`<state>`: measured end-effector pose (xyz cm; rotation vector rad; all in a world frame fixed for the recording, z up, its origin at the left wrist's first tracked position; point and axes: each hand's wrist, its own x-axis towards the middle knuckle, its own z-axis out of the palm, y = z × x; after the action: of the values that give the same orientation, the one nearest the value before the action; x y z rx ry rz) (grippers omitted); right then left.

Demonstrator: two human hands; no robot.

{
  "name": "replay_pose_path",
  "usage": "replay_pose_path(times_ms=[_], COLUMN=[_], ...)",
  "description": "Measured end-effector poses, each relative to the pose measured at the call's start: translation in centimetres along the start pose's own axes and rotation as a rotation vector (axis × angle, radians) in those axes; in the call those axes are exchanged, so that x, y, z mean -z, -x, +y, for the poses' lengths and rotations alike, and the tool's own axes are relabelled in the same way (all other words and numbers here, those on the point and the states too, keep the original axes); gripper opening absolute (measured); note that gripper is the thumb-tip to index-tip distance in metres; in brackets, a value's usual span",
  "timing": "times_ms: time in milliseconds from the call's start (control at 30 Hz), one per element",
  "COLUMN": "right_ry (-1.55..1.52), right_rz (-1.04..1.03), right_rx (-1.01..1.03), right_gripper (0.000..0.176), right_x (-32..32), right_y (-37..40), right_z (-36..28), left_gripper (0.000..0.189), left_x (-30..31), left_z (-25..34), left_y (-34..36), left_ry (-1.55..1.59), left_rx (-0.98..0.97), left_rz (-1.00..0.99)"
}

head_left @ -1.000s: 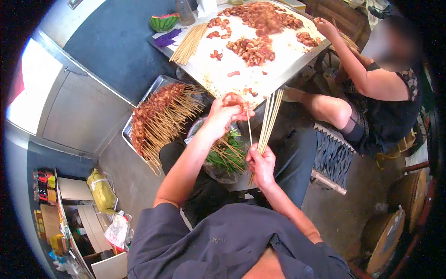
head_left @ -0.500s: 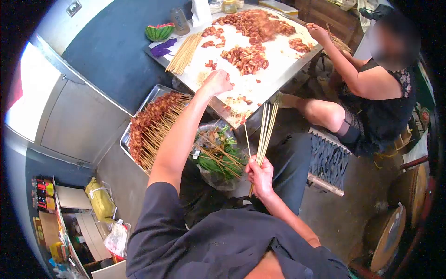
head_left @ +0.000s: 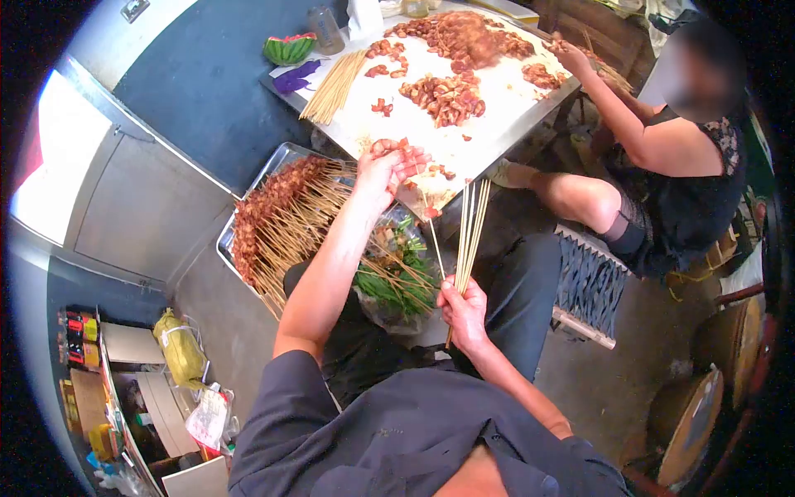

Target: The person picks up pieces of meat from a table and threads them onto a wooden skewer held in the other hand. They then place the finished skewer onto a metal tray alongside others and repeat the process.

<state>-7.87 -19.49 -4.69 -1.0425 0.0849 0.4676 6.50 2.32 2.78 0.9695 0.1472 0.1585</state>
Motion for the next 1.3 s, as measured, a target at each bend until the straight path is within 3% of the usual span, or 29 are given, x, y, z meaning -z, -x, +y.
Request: replay_pose_path(times_ms=[200, 500, 667, 900, 967, 1000, 1100, 1200, 1300], right_ry=[0.009, 0.014, 0.014, 0.042, 0.021, 0.002, -0.003, 0.038, 0.049], right_rz=[0.007, 0.026, 0.016, 0.018, 0.013, 0.004, 0.005, -0.002, -0.021], right_rx=[-0.014, -0.006, 0.006, 0.031, 0.027, 0.023, 0.036, 0.052, 0.011], right_gripper=[0.004, 0.004, 0.005, 0.005, 0.005, 0.005, 0.005, 0.006, 0.005], right_x=[-0.1, -0.2, -0.2, -0.1, 0.0, 0.0, -0.4, -0.5, -1.0], right_y=[0.0, 0.4, 0.3, 0.4, 0.6, 0.6, -0.2, -0.8, -0.4], right_z=[0.5, 0.4, 0.6, 1.1, 0.9, 0.7, 0.1, -0.2, 0.1], left_gripper=[0.012, 0.012, 0.010, 0.011, 0.007, 0.007, 0.005, 0.008, 0.011], left_x=[-0.3, 0.4, 0.2, -0.7, -0.5, -0.4, -0.1, -0.3, 0.1], left_z=[-0.8, -2.1, -2.6, -2.7, -2.0, -2.1, -2.3, -1.9, -1.3], left_y=[1.3, 2.4, 2.8, 3.7, 4.2, 4.3, 4.1, 3.6, 2.9], left_ry=[0.140, 0.181, 0.276, 0.267, 0.175, 0.176, 0.052, 0.113, -0.014], left_rx=[-0.009, -0.014, 0.015, 0.046, 0.246, 0.248, 0.181, -0.059, -0.163], left_rz=[0.098, 0.018, 0.166, 0.191, 0.114, 0.116, 0.095, 0.103, 0.116])
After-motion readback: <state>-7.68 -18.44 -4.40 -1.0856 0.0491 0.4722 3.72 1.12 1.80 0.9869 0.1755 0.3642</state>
